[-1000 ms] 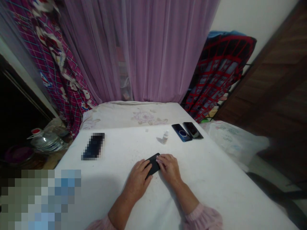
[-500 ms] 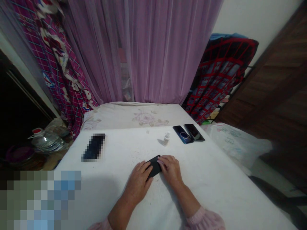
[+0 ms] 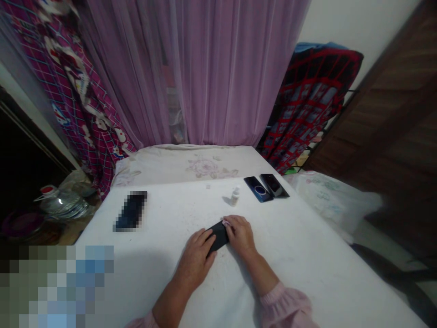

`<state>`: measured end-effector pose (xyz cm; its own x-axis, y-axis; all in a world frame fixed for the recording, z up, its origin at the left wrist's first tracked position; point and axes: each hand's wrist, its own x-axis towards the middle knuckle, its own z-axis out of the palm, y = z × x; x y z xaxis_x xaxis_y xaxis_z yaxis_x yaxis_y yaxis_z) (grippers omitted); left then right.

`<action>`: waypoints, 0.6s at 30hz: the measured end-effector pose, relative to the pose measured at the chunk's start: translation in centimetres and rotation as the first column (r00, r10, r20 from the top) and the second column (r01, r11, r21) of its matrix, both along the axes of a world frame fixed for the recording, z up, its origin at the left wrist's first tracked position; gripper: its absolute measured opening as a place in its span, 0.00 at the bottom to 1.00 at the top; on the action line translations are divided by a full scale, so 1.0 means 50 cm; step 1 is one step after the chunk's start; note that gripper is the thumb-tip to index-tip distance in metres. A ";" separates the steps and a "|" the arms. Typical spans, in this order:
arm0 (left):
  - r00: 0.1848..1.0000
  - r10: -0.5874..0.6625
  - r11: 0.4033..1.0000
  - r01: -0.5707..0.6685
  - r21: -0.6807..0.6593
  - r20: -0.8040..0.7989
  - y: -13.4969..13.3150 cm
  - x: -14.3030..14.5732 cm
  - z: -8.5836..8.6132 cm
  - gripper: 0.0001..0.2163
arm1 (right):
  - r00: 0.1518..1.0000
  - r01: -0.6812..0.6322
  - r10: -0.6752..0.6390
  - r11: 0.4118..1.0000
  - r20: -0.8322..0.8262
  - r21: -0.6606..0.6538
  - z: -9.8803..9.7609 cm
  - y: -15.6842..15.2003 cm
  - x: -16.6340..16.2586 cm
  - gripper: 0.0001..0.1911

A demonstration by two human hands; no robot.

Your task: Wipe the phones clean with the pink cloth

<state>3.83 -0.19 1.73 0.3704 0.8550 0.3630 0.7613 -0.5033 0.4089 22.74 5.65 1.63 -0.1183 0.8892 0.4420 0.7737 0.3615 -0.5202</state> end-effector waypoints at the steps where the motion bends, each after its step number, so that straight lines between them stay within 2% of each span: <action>1: 1.000 0.000 1.000 0.000 0.002 0.002 0.000 0.000 0.000 0.19 | 1.000 -0.004 0.004 1.000 -0.011 -0.004 -0.001 0.005 0.001 0.13; 6: 1.000 0.009 1.000 -0.009 0.001 -0.004 0.001 0.001 -0.005 0.19 | 0.999 -0.045 0.045 0.999 0.005 -0.010 0.003 0.011 0.003 0.13; 14: 1.000 -0.001 1.000 0.001 -0.008 -0.006 0.001 0.001 0.000 0.18 | 0.998 -0.047 0.047 0.999 0.045 0.007 0.005 -0.041 0.033 0.12; 18: 0.999 -0.019 1.000 0.019 -0.013 -0.029 0.001 0.000 0.005 0.18 | 0.998 -0.032 0.033 0.999 0.052 -0.025 0.003 -0.045 0.036 0.12</action>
<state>3.85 -0.12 1.96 0.3969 0.8522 0.3408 0.7630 -0.5128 0.3936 24.52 3.40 1.77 -0.1698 0.8948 0.4129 0.7883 0.3748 -0.4880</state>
